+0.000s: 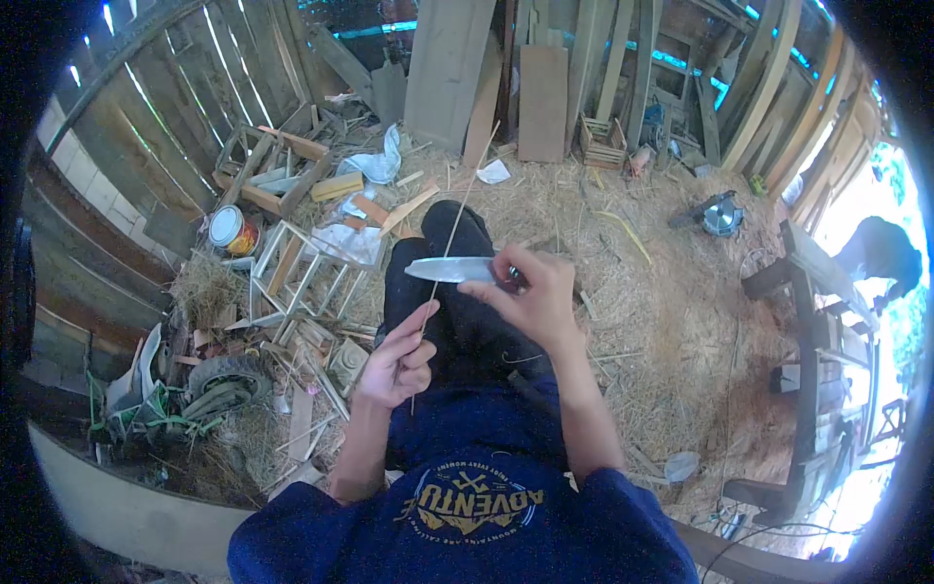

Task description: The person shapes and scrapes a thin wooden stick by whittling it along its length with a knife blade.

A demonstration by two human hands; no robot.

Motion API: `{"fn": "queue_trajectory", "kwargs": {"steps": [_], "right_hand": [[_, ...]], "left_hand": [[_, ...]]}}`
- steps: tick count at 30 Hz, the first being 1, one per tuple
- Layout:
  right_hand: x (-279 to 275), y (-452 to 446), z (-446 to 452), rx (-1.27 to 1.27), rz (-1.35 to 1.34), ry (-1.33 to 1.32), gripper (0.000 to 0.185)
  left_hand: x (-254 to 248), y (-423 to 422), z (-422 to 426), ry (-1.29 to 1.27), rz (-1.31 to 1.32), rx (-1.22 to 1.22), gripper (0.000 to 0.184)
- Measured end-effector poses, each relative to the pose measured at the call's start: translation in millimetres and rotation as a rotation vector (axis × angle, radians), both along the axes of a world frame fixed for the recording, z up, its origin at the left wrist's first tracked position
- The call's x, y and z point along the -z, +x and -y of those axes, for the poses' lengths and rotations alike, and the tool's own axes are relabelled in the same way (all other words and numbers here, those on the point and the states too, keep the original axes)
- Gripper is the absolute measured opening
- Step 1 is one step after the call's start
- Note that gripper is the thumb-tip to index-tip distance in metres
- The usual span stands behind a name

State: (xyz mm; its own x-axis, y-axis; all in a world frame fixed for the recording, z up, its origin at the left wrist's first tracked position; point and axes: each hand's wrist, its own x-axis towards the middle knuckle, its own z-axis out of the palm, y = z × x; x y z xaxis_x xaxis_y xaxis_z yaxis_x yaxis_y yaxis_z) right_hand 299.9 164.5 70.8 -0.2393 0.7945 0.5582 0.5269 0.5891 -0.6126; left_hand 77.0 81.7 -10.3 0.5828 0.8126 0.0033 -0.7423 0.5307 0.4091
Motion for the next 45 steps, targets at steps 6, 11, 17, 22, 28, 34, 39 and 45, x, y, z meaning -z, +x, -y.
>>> {"fn": "queue_trajectory", "kwargs": {"steps": [6,11,17,22,28,34,39,45], "right_hand": [[-2.2,-6.6,9.1,-0.106,-0.098,-0.181,0.042],[0.1,-0.4,1.5,-0.285,-0.232,-0.319,0.049],[-1.9,-3.3,4.8,-0.399,-0.408,-0.34,0.044],[0.8,-2.7,6.4,-0.41,-0.453,-0.403,0.046],[-0.9,-4.0,7.7,-0.39,-0.42,-0.335,0.047],[9.1,-10.0,7.2,-0.428,-0.441,-0.359,0.046],[5.0,-12.9,10.5,-0.442,-0.493,-0.437,0.041],[4.9,-19.3,18.5,-0.399,-0.423,-0.358,0.041]], "left_hand": [[-2.6,14.1,-16.1,-0.011,-0.021,0.006,0.051],[-12.4,17.8,-19.6,0.023,-0.085,0.076,0.05],[-15.9,21.0,-16.2,0.065,-0.116,0.057,0.051],[-17.5,25.7,-18.2,0.16,-0.259,-0.058,0.047],[-21.8,30.6,-16.7,0.324,-0.437,-0.319,0.042],[-35.5,43.4,-18.4,0.365,-0.536,-0.608,0.033],[-41.9,44.3,-18.7,0.355,-0.57,-0.666,0.022],[-32.4,44.2,-15.3,0.328,-0.57,-0.688,0.016]]}}
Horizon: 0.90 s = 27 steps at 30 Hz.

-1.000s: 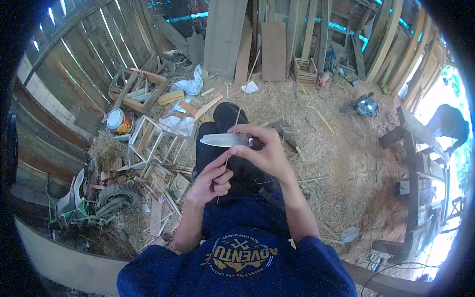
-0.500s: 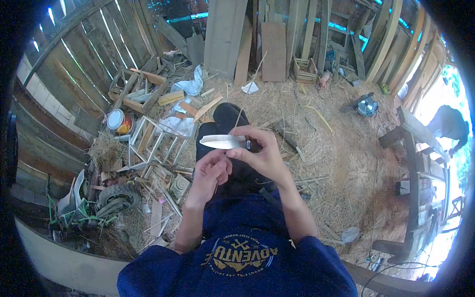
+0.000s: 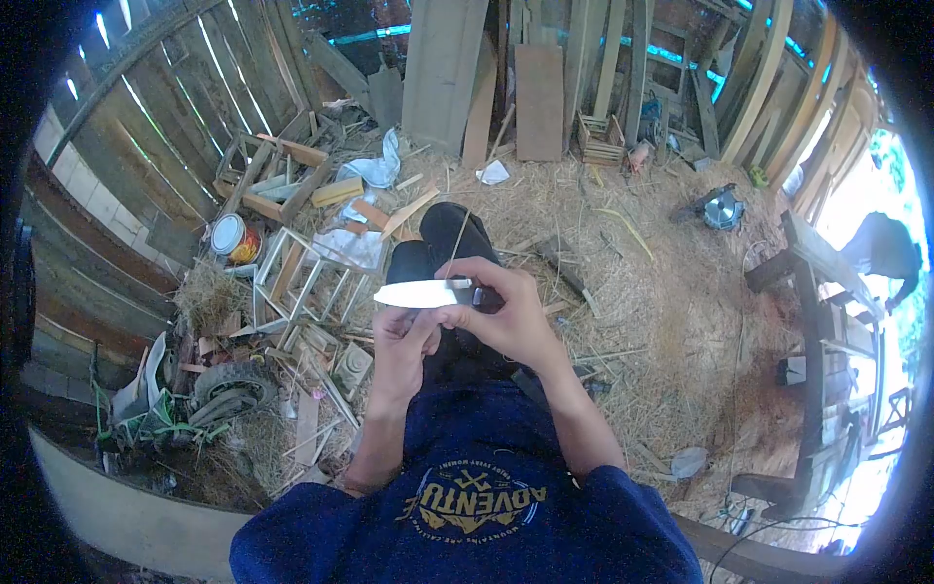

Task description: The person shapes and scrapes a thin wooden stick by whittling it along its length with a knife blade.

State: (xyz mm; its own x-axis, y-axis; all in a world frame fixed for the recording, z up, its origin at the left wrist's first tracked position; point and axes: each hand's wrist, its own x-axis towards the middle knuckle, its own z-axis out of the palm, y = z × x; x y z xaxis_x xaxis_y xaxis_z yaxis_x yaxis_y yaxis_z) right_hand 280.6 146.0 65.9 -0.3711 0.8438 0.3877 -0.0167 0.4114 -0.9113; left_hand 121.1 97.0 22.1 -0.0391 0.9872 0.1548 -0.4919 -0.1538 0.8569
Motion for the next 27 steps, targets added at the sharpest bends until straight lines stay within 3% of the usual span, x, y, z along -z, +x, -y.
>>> {"fn": "queue_trajectory", "kwargs": {"steps": [9,27], "right_hand": [[-8.0,-0.8,7.4,-0.005,0.16,-0.026,0.052],[-14.9,7.9,8.5,0.116,0.334,0.334,0.052]], "left_hand": [[-1.6,-1.4,-0.1,-0.045,0.022,-0.029,0.028],[-10.2,-15.9,7.7,-0.036,0.058,0.175,0.033]]}}
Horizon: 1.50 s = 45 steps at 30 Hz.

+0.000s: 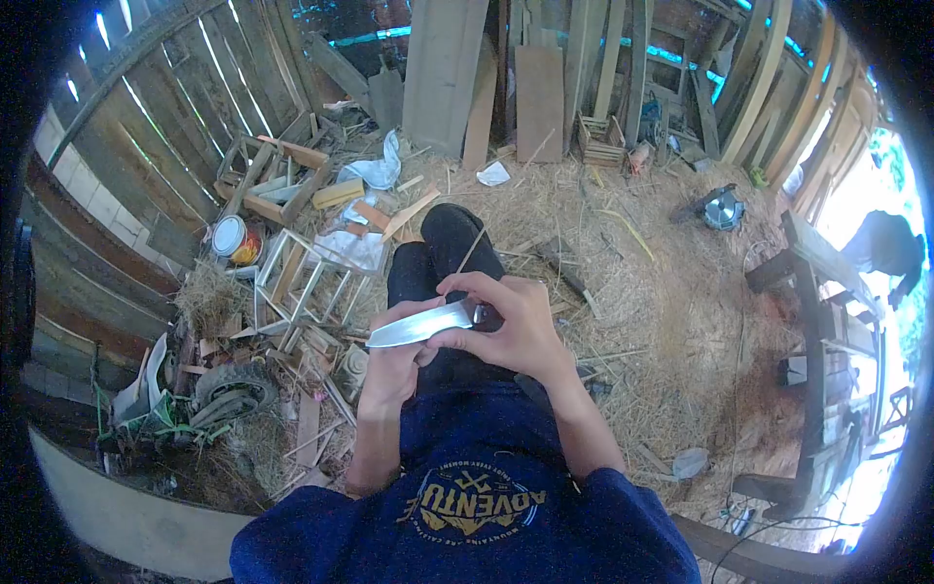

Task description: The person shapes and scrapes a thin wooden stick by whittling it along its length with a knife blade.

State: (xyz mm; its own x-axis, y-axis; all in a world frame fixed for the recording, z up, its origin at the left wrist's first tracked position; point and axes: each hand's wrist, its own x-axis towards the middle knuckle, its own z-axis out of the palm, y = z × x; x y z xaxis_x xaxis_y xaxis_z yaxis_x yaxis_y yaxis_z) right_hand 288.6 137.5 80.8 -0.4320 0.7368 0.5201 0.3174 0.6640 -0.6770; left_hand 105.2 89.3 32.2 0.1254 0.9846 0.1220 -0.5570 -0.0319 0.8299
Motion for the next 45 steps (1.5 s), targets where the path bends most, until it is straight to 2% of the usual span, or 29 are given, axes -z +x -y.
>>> {"fn": "queue_trajectory", "kwargs": {"steps": [3,15,21,24,27,30,34,37,38,41,45], "right_hand": [[-5.2,0.6,3.5,0.031,0.005,-0.05,0.053],[1.7,-0.1,-2.4,0.055,0.04,0.101,0.05],[-4.3,-0.5,1.3,0.084,0.11,0.05,0.048],[12.0,2.6,-8.5,0.131,-0.009,0.103,0.045],[-1.1,20.0,-15.3,0.322,-0.304,-0.23,0.034],[-15.6,32.0,-17.6,0.382,-0.091,-0.11,0.033],[2.4,16.3,-3.4,0.17,0.053,-0.028,0.041],[12.8,3.5,4.2,0.064,0.013,-0.048,0.043],[12.7,1.4,4.5,0.06,0.023,-0.032,0.042],[12.5,1.9,8.2,0.063,0.052,0.001,0.04],[14.3,5.8,2.1,0.028,0.028,0.085,0.043]], "left_hand": [[-1.2,-1.7,1.6,-0.033,-0.009,0.006,0.032],[-6.8,-4.0,5.6,-0.125,0.066,0.039,0.031],[-2.1,-5.0,8.1,-0.147,0.081,0.038,0.027],[-3.4,-6.2,10.3,-0.13,0.1,0.055,0.024],[6.6,-8.7,22.0,-0.11,0.099,0.1,0.024],[18.3,-4.2,25.9,-0.163,0.111,0.085,0.028],[7.4,3.6,18.4,-0.179,0.105,-0.001,0.035],[5.3,1.3,10.2,-0.174,0.125,0.099,0.041],[7.5,0.4,8.5,-0.14,0.104,0.121,0.047],[13.4,1.0,8.5,-0.133,0.062,0.104,0.05],[11.6,-3.8,10.3,-0.144,0.008,0.127,0.048]]}}
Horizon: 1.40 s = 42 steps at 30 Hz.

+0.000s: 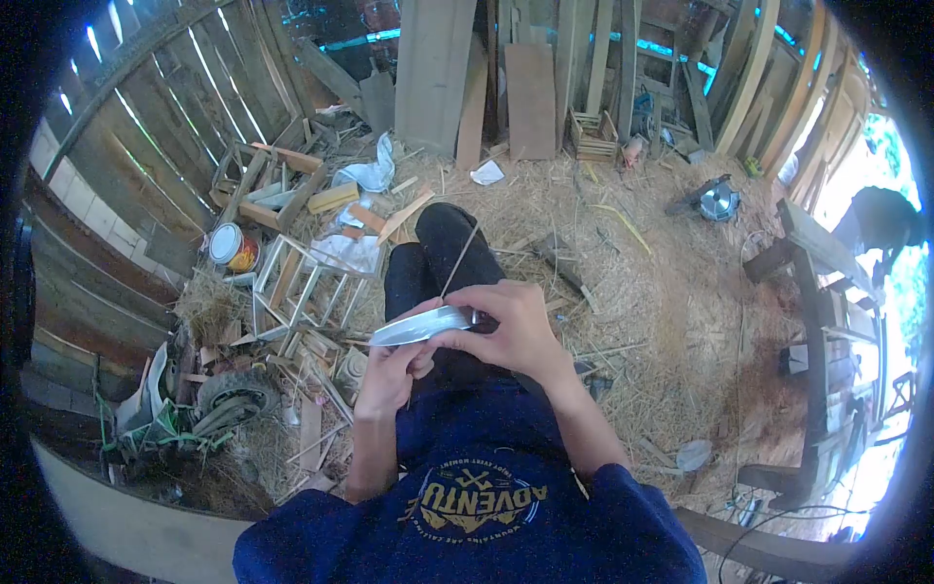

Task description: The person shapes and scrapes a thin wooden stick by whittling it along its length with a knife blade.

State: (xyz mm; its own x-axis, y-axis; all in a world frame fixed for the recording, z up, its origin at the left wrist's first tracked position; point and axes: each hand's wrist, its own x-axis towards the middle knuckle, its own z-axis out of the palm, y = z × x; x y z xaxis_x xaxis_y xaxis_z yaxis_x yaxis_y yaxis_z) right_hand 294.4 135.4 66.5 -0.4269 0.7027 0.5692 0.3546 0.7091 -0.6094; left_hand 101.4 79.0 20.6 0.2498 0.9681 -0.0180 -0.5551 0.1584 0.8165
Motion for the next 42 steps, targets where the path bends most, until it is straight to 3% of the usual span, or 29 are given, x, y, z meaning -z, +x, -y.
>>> {"fn": "queue_trajectory", "kwargs": {"steps": [13,20,21,25,27,29,32,36,40,42], "right_hand": [[-3.6,2.7,-1.2,-0.003,0.024,0.064,0.042],[-12.9,25.4,-12.8,0.257,-0.048,-0.075,0.039],[-14.9,24.1,-11.1,0.224,-0.045,-0.076,0.04],[-12.0,15.1,2.0,0.058,0.001,-0.067,0.04],[-11.2,10.2,3.8,-0.002,0.02,0.019,0.039],[-16.6,12.7,4.0,0.055,-0.029,-0.093,0.039],[-18.4,23.6,-3.5,0.23,-0.052,-0.197,0.039],[-19.3,14.5,4.2,0.015,-0.001,-0.094,0.04],[-12.3,23.2,-8.0,0.217,-0.079,-0.293,0.041],[-16.2,22.4,-9.1,0.165,-0.037,-0.255,0.041]], "left_hand": [[-9.0,-4.3,5.0,0.028,0.005,0.054,0.043],[1.6,1.9,16.3,0.011,0.037,0.051,0.044],[-1.0,5.8,15.1,0.002,0.036,0.023,0.033],[8.2,7.4,5.4,0.056,0.097,0.077,0.02],[7.1,6.3,4.9,0.05,0.07,0.071,0.019],[10.6,2.9,4.5,0.052,0.04,0.093,0.018],[-13.7,3.8,10.5,-0.01,0.031,0.095,0.024],[14.6,5.0,7.0,0.048,0.05,0.121,0.041],[5.3,1.0,8.3,0.015,-0.036,0.103,0.04],[3.7,0.6,8.3,0.022,-0.069,0.125,0.04]]}}
